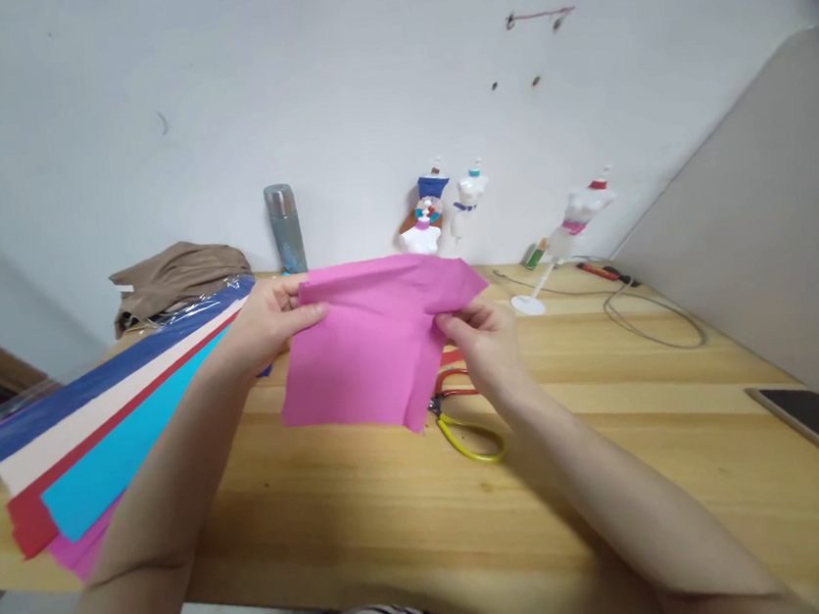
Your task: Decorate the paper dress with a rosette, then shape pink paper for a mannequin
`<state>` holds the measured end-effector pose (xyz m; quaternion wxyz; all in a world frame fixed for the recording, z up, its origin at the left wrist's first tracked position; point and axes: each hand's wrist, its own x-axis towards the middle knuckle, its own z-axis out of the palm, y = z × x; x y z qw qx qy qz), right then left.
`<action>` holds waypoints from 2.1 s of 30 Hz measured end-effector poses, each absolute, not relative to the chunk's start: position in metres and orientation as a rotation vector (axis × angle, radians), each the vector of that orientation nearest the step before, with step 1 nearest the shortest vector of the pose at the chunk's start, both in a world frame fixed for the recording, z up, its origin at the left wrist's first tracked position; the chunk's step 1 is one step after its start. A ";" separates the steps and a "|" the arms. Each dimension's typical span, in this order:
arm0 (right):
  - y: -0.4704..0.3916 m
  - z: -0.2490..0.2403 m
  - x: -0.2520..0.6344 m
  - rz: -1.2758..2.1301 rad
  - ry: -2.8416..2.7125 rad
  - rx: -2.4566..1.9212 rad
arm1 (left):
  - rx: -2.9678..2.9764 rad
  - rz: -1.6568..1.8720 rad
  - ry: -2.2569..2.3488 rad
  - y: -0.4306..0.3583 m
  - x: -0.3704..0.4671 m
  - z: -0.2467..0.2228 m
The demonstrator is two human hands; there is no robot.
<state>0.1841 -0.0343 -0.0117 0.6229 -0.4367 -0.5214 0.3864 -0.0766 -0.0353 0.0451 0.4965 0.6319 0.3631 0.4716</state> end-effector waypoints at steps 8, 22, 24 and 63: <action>-0.027 -0.014 0.194 0.941 -1.210 -0.940 | 1.459 1.111 0.890 -0.024 -0.072 0.034; -0.022 -0.008 0.205 1.176 -1.133 -0.841 | 1.355 1.264 0.904 -0.008 -0.077 0.023; -0.021 -0.008 0.206 1.218 -1.116 -0.828 | 1.348 1.291 0.863 -0.005 -0.080 0.020; -0.024 -0.011 0.209 1.038 -1.310 -1.002 | 1.273 1.037 1.004 0.008 -0.079 0.002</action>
